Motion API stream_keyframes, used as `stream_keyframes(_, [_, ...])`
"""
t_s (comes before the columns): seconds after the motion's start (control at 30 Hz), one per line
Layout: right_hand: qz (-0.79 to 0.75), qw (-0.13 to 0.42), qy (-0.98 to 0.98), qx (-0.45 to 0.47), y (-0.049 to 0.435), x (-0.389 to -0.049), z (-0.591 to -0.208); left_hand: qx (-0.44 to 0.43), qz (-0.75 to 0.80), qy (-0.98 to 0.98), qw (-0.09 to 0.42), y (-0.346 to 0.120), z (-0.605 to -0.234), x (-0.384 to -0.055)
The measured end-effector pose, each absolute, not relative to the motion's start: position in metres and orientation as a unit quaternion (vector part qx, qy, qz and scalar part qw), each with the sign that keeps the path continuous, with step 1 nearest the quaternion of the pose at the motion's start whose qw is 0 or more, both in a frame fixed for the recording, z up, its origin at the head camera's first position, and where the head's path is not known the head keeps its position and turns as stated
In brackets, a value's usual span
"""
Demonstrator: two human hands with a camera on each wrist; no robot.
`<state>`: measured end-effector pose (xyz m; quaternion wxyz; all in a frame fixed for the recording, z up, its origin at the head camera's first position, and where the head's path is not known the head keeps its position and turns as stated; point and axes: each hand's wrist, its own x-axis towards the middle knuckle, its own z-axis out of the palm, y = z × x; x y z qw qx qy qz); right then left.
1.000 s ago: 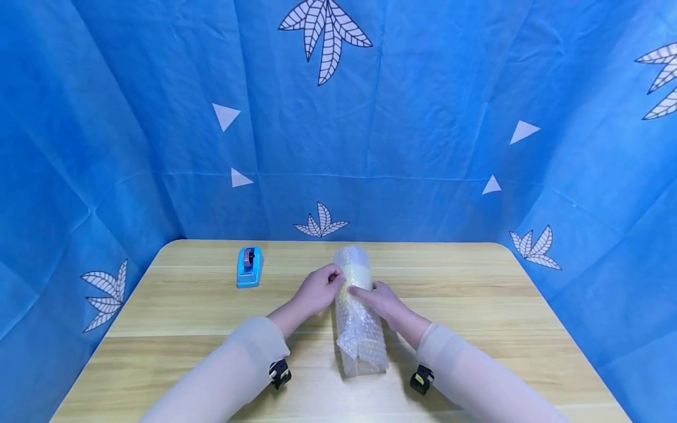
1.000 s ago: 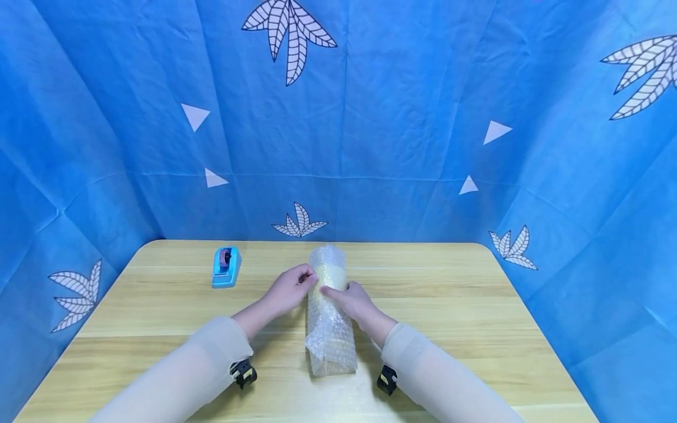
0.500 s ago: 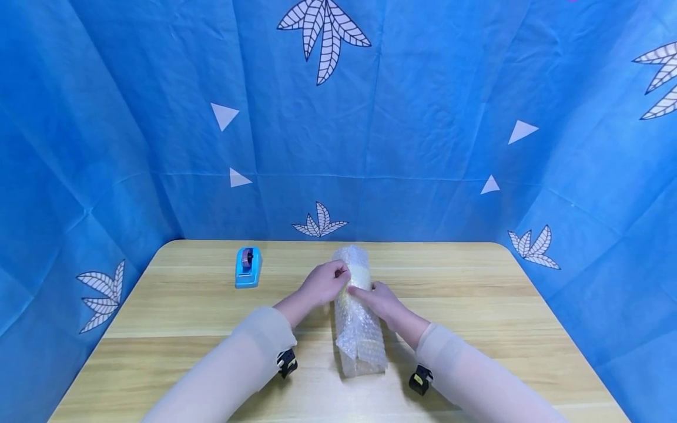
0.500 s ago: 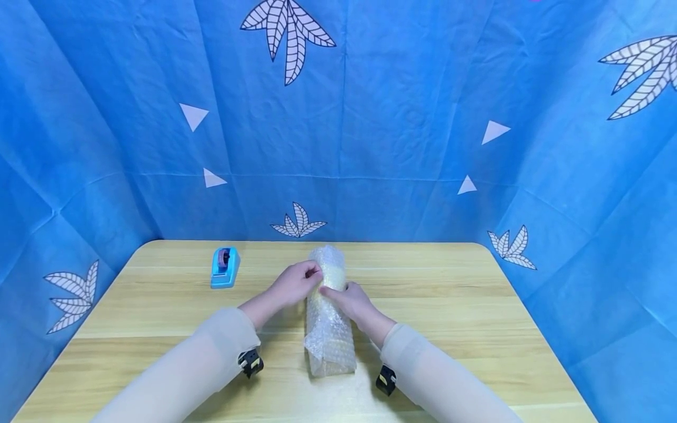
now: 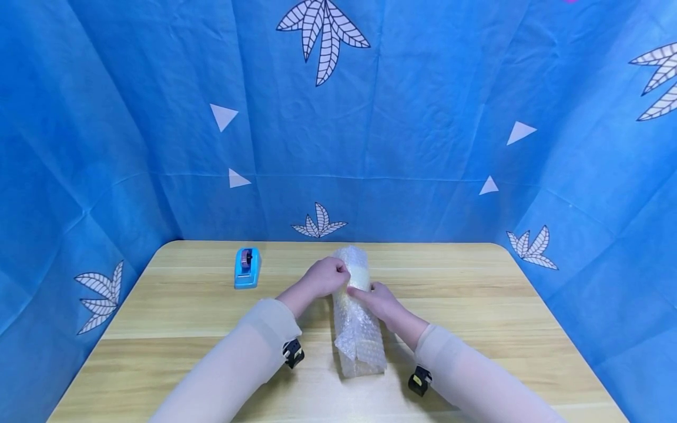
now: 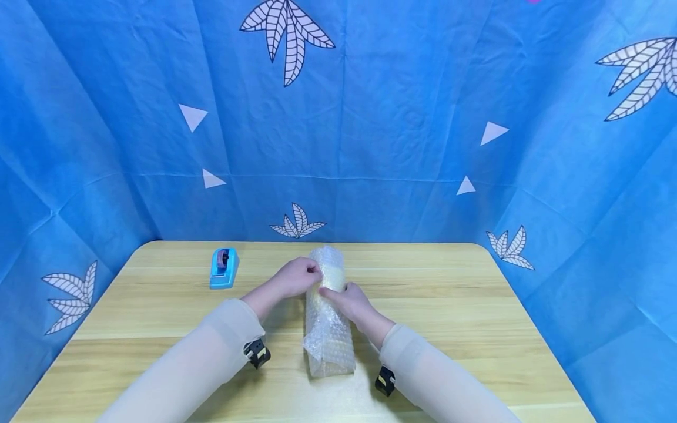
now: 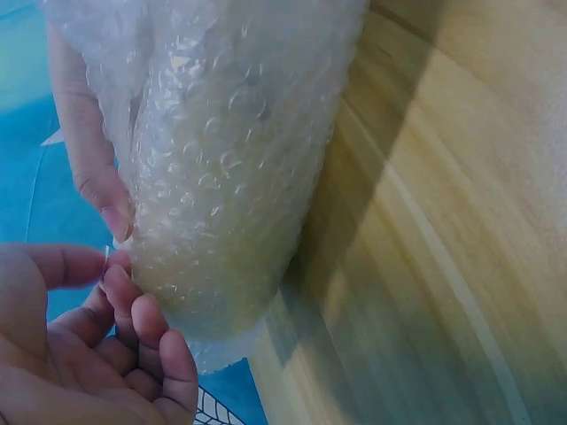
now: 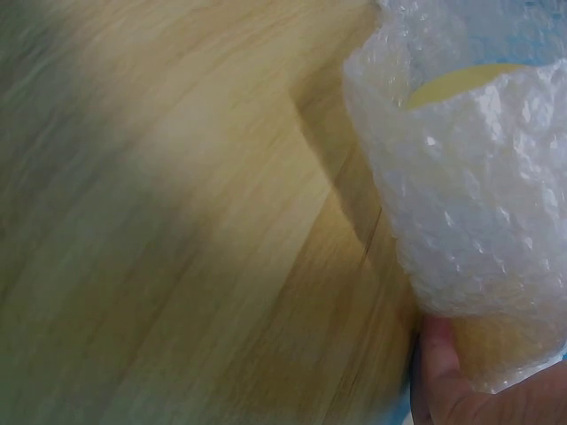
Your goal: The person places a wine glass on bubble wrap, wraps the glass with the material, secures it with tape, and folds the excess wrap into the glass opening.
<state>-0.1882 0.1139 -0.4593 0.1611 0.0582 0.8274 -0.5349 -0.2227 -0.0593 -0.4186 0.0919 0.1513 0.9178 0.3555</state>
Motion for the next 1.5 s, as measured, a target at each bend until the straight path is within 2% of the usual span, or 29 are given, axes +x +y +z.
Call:
stream_keyframes(0.5, [-0.535,0.159,0.828,0.056,0.114,-0.188,-0.460,0.109,0.298,0.939,0.131,-0.053,-0.413,-0.234])
stream_keyframes(0.8, [-0.533,0.157,0.830,0.046,0.114,-0.187,-0.462,0.071,0.295,0.933,0.191,-0.054,-0.408,-0.238])
stream_keyframes(1.5, [-0.532,0.149,0.832,0.048,0.114,-0.186,-0.463,0.048,0.305,0.930,0.199,-0.059,-0.415,-0.239])
